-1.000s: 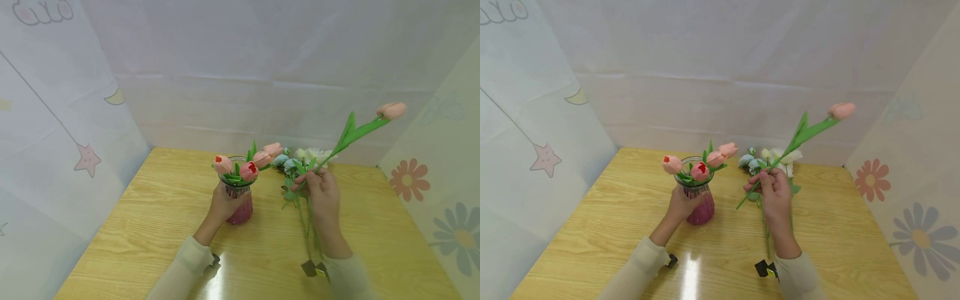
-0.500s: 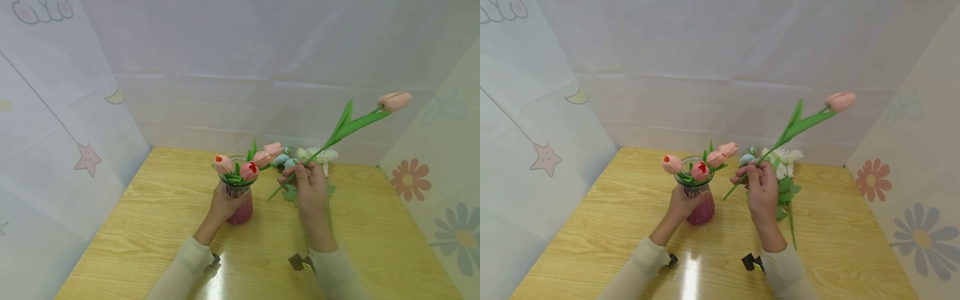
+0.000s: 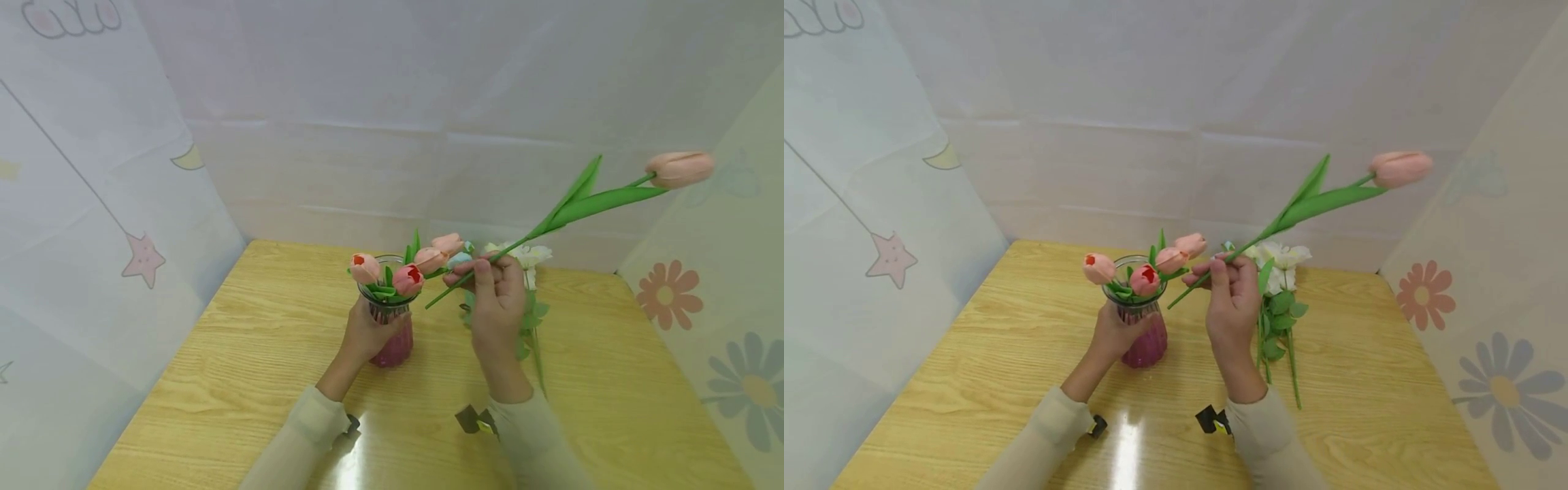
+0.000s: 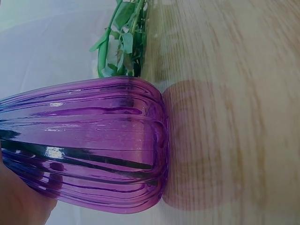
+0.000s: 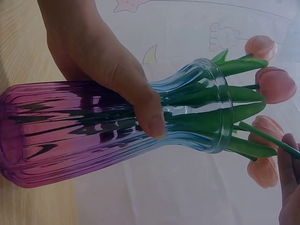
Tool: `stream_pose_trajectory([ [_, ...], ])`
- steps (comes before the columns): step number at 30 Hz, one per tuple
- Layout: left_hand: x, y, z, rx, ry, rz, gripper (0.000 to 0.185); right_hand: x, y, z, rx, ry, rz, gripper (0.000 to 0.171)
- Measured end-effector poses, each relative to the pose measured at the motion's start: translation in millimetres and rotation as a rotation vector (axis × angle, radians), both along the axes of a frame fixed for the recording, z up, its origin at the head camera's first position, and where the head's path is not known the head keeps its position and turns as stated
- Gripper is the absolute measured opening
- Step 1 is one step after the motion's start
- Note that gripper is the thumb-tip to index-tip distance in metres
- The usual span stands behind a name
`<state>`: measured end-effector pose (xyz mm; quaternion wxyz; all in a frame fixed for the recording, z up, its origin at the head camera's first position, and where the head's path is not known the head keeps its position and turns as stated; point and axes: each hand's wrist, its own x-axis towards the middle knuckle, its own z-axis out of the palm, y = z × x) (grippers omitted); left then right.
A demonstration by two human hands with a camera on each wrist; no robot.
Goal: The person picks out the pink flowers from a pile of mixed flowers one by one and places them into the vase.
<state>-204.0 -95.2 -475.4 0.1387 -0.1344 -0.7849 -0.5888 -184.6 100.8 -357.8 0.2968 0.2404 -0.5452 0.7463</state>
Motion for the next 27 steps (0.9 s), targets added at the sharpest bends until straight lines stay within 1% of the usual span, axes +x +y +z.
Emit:
stream_pose_trajectory([
  [7, 0.9, 0.1, 1.8, 0.003, -0.001, 0.006, 0.067, -3.4, -10.6, 3.3, -0.009, 0.011, -0.045, 0.009],
  [13, 0.0, 0.1, 0.8, -0.007, -0.003, 0.009, 0.068, -5.9, -17.6, 4.3, -0.012, 0.008, -0.096, 0.009],
  [16, -0.4, 0.0, 0.2, -0.007, -0.003, 0.007, 0.068, -7.3, -20.1, 3.6, -0.017, 0.026, -0.116, 0.008],
  [20, -0.4, -0.1, -0.1, -0.005, 0.001, 0.005, 0.068, -9.9, -23.1, 1.4, -0.031, 0.059, -0.107, 0.008],
  [23, -0.5, -0.2, 0.2, -0.001, 0.002, 0.001, 0.068, -11.8, -25.4, -0.7, -0.022, 0.087, -0.096, 0.009],
  [27, -0.6, -0.4, 0.5, 0.002, 0.001, -0.006, 0.069, -12.2, -28.0, -3.2, 0.033, 0.122, -0.091, 0.009],
])
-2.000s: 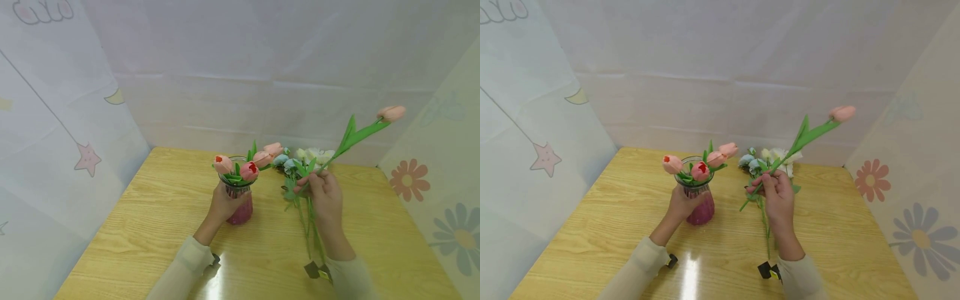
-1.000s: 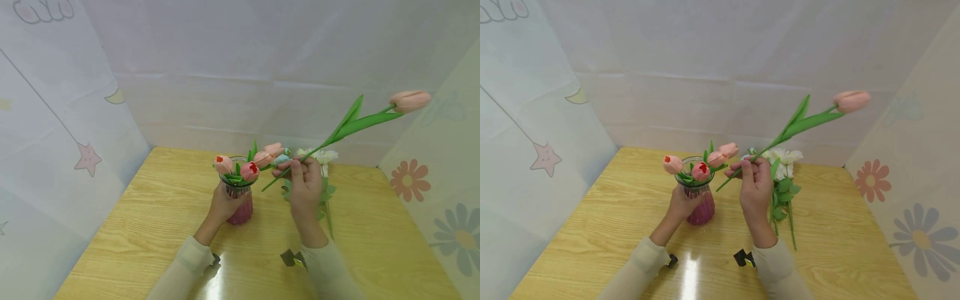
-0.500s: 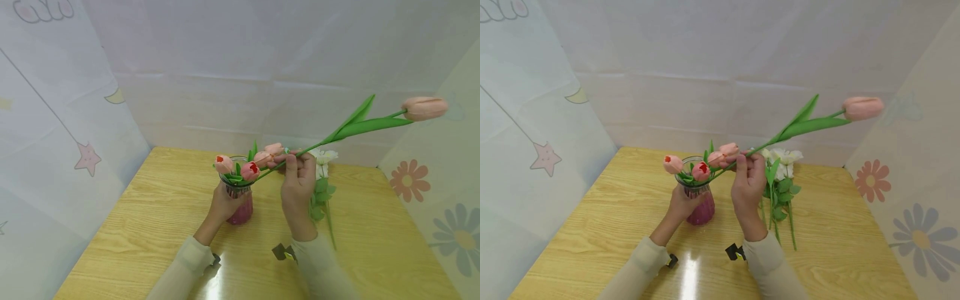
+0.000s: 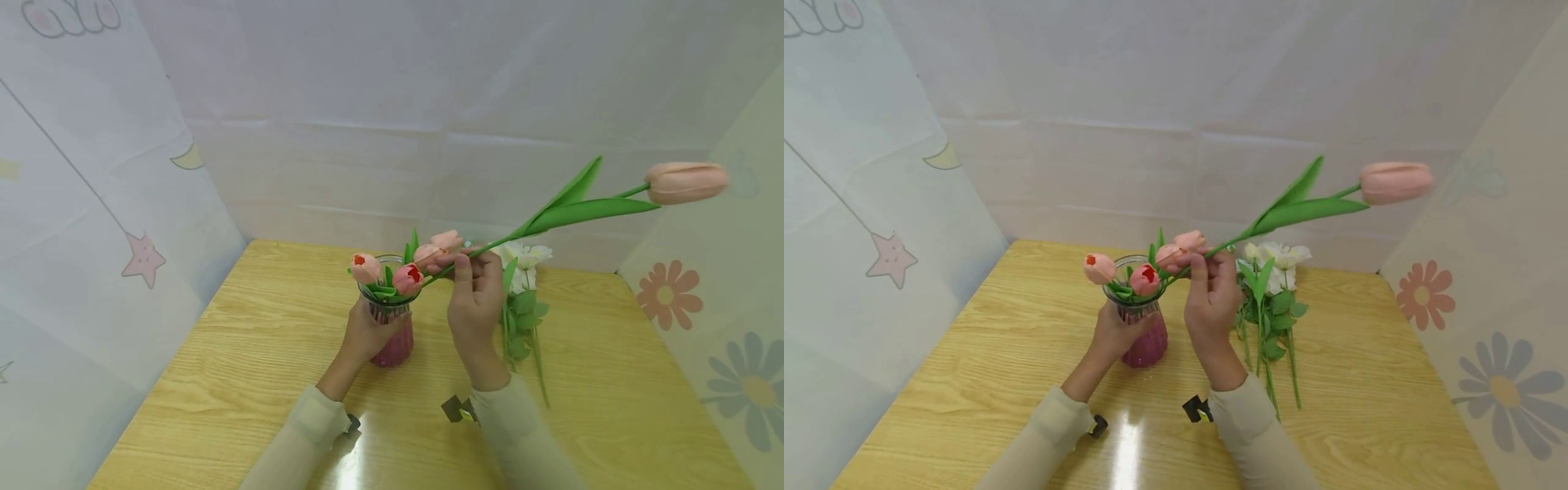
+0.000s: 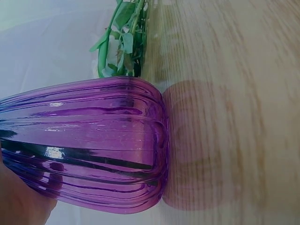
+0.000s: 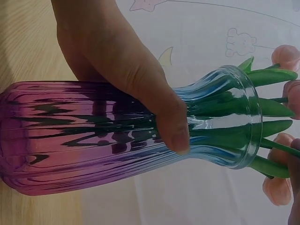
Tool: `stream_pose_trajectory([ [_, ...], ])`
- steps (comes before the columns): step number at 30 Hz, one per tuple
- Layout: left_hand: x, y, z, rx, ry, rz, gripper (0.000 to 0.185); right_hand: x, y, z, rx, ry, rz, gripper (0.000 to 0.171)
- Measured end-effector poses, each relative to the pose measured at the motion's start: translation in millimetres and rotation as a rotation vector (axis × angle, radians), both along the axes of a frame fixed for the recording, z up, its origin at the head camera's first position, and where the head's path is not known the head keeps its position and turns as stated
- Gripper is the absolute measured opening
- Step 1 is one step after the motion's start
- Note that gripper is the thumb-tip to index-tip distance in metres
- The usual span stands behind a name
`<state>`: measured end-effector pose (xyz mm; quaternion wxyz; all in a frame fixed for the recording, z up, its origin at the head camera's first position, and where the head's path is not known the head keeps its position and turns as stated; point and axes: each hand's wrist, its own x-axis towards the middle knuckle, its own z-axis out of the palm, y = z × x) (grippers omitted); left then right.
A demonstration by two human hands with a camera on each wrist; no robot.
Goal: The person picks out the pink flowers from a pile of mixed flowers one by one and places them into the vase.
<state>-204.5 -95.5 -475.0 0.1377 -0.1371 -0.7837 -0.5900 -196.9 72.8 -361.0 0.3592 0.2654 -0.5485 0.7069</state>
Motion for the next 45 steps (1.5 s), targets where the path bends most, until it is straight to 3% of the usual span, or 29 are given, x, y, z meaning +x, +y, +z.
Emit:
stream_pose_trajectory([
  [5, 0.2, 0.0, -0.2, -0.005, 0.015, 0.000, 0.069, 0.8, -1.6, -2.4, 0.087, 0.000, -0.020, 0.013],
  [12, -0.1, 0.2, -0.7, -0.014, 0.031, 0.021, 0.067, -0.2, -3.8, -9.8, 0.226, -0.018, -0.135, 0.014],
  [24, -0.3, -1.3, -1.0, 0.002, 0.014, 0.014, 0.068, -3.4, -10.6, -15.0, 0.307, 0.014, -0.151, 0.010],
  [33, 0.3, -1.2, -0.8, -0.003, -0.009, 0.015, 0.069, -4.5, -11.1, -15.4, 0.398, -0.002, -0.268, 0.010],
  [39, 0.5, -0.5, -1.1, 0.008, -0.020, 0.013, 0.069, -1.6, -9.8, -10.7, 0.464, -0.018, -0.287, 0.009],
  [45, 0.7, -0.7, -0.5, 0.004, -0.015, 0.019, 0.068, 3.9, -7.1, -4.4, 0.510, -0.051, -0.237, 0.006],
])
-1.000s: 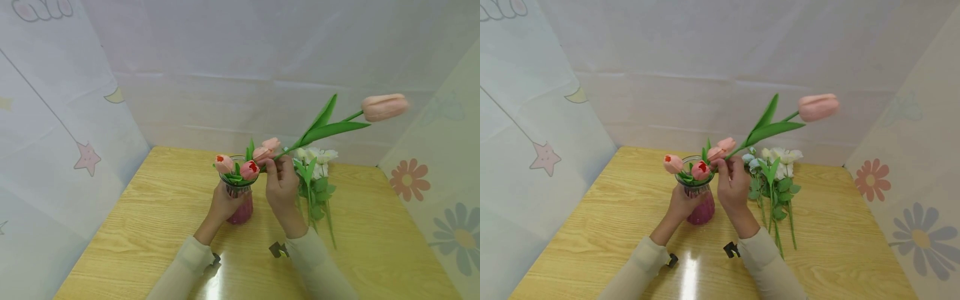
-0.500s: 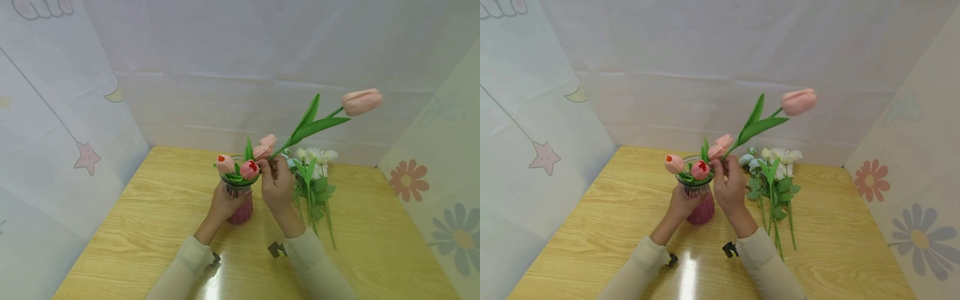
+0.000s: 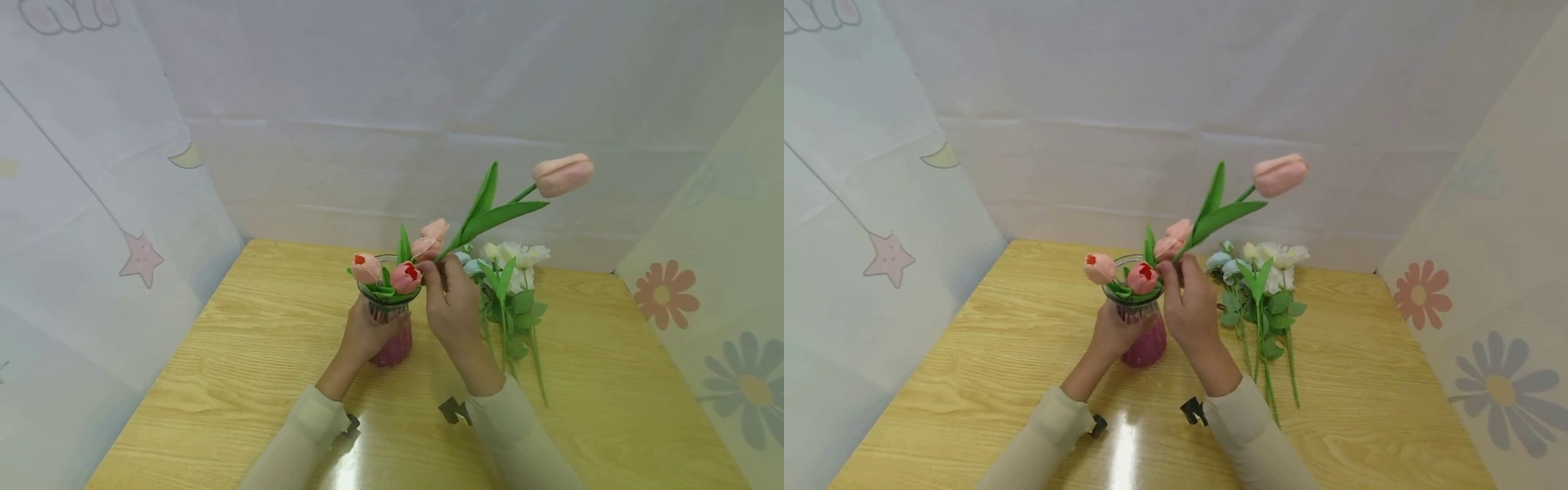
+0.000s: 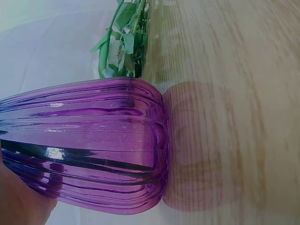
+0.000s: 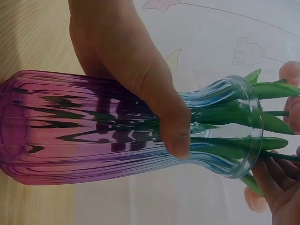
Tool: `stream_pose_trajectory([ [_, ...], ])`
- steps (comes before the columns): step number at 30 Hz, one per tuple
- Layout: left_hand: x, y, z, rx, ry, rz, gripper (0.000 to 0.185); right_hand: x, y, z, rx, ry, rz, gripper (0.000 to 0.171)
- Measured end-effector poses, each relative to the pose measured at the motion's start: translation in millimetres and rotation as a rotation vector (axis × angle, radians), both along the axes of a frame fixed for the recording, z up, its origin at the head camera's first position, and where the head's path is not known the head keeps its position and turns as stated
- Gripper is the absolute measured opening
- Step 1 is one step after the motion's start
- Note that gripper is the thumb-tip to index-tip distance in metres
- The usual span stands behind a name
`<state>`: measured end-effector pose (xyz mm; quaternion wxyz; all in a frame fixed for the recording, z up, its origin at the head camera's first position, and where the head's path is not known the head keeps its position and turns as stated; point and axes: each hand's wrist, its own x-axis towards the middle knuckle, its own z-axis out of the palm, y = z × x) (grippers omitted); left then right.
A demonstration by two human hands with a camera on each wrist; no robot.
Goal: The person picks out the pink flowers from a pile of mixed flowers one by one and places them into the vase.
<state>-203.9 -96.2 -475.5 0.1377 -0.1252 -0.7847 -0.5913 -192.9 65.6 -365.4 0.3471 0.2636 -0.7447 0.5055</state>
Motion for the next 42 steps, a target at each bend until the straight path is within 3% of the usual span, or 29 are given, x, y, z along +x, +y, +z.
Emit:
stream_pose_trajectory([
  [6, 0.2, -0.2, 0.5, 0.008, 0.000, 0.004, 0.069, 6.5, 0.9, 6.0, 0.055, -0.047, -0.043, 0.012],
  [13, 0.4, -0.4, 1.1, 0.004, -0.002, 0.007, 0.068, 12.0, 4.3, 12.9, 0.155, -0.213, -0.104, 0.025],
  [23, 0.5, -0.4, -0.1, 0.015, 0.003, -0.001, 0.067, 14.0, 6.9, 24.6, 0.422, -0.299, -0.144, 0.023],
  [28, 1.0, 0.2, 0.6, 0.014, 0.004, -0.004, 0.066, 18.7, 8.7, 24.7, 0.530, -0.335, -0.190, 0.040],
  [34, 1.2, 1.1, 1.8, 0.025, -0.012, -0.004, 0.068, 20.2, 12.4, 21.9, 0.560, -0.384, -0.158, 0.041],
  [42, 0.5, 0.3, 0.6, 0.031, -0.002, -0.013, 0.070, 23.7, 22.8, 25.4, 0.406, -0.406, -0.103, 0.028],
])
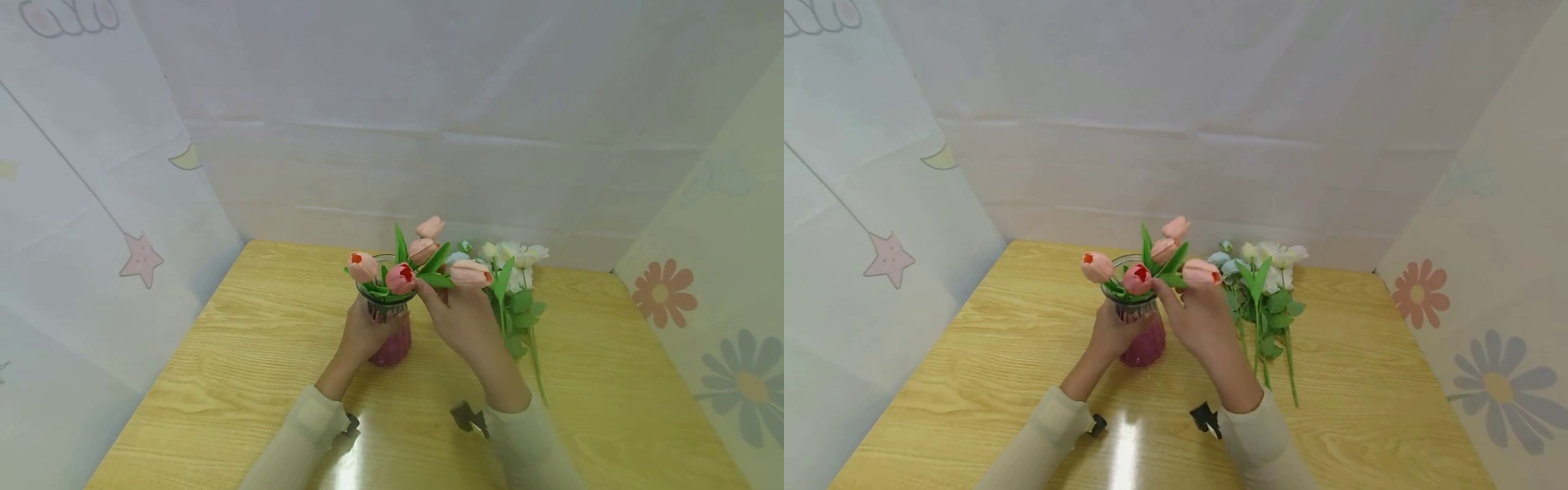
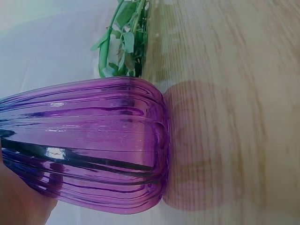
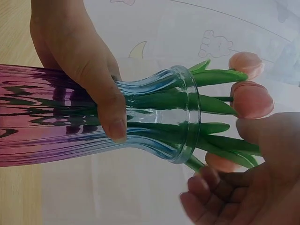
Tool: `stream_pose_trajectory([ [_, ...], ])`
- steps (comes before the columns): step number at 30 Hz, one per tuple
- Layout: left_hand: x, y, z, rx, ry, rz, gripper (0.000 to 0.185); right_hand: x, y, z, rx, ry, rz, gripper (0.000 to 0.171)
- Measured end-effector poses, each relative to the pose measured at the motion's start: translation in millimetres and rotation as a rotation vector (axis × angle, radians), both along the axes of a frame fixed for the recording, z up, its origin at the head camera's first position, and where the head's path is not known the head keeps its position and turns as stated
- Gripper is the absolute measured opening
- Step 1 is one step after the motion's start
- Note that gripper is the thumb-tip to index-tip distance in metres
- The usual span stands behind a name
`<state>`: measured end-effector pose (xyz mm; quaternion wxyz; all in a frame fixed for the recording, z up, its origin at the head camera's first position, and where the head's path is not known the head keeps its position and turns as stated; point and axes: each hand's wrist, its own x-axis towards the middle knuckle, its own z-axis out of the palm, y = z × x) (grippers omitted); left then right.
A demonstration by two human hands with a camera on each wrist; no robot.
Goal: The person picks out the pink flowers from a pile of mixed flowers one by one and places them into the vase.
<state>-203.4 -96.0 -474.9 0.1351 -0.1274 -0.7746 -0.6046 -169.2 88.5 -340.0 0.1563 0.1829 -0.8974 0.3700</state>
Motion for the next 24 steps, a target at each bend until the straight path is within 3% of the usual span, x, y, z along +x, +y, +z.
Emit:
stream_pose_trajectory([
  [7, 0.9, 0.3, 1.7, -0.019, 0.008, 0.003, 0.067, 4.2, 4.9, 2.3, -0.075, 0.017, -0.030, 0.027],
  [17, 2.5, -0.5, 3.8, -0.017, -0.005, 0.001, 0.067, 6.6, 9.3, -3.7, 0.008, -0.041, -0.052, 0.029],
  [24, 1.2, -0.7, 1.8, -0.014, 0.002, -0.011, 0.068, 6.2, 16.0, -12.1, 0.053, -0.032, -0.006, 0.027],
])
